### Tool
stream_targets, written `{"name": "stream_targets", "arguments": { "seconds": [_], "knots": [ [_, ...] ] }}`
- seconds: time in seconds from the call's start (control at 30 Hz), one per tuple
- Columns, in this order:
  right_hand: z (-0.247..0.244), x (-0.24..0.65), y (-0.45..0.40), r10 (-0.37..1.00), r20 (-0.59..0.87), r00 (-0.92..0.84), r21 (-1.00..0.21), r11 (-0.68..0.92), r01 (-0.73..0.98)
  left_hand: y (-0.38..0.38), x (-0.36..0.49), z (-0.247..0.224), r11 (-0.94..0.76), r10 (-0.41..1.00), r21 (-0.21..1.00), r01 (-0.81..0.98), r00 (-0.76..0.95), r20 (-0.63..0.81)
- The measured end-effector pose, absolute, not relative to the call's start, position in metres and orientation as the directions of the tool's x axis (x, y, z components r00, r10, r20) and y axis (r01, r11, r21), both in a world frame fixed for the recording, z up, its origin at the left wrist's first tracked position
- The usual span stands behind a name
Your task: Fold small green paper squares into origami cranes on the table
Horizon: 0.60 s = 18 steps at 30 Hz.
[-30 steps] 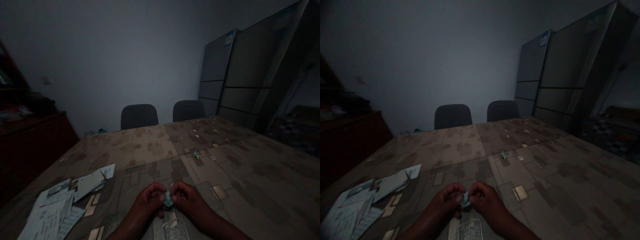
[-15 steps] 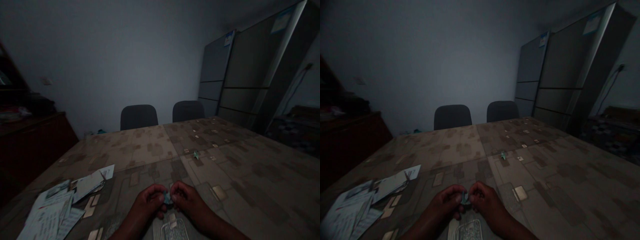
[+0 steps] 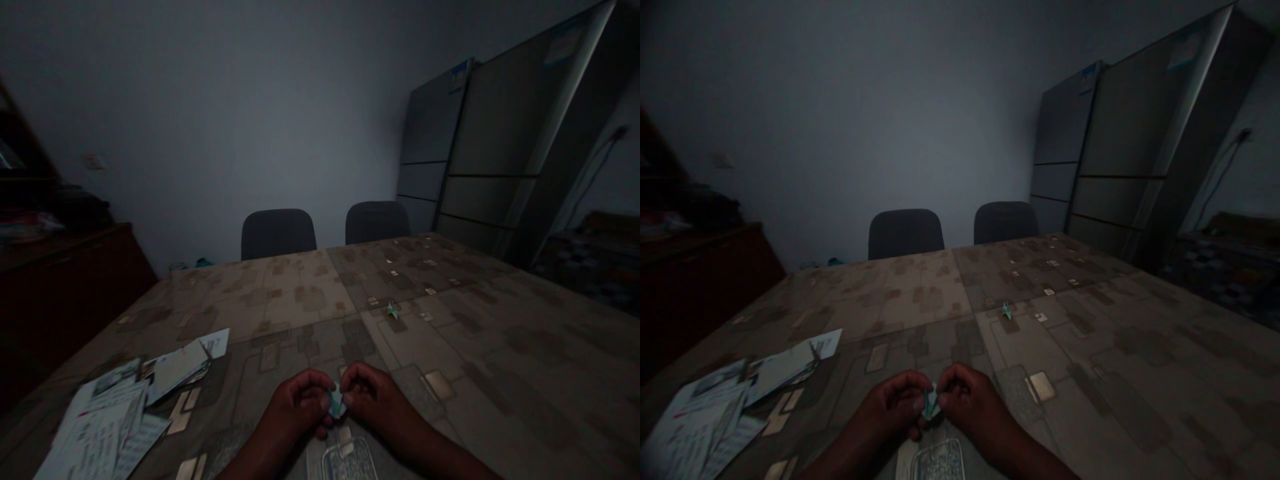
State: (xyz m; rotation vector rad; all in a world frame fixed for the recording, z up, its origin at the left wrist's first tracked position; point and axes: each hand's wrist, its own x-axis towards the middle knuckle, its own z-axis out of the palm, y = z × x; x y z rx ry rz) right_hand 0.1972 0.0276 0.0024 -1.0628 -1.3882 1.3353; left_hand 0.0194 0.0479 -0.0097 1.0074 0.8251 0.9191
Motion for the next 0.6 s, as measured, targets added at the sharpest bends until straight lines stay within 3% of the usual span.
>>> {"name": "stream_targets", "arguments": {
  "seconds": [0.43,0.6],
  "knots": [
    [-0.003,0.192,0.026,0.981,0.086,-0.175,-0.996,0.086,-0.005,0.045,0.023,-0.013,0.131,0.953,0.959,-0.252,0.298,-0.052],
    [0.001,0.19,0.025,0.984,0.099,-0.146,-0.995,0.093,-0.048,0.041,0.025,-0.001,0.07,0.978,0.984,-0.162,0.205,-0.035]
  ]
}}
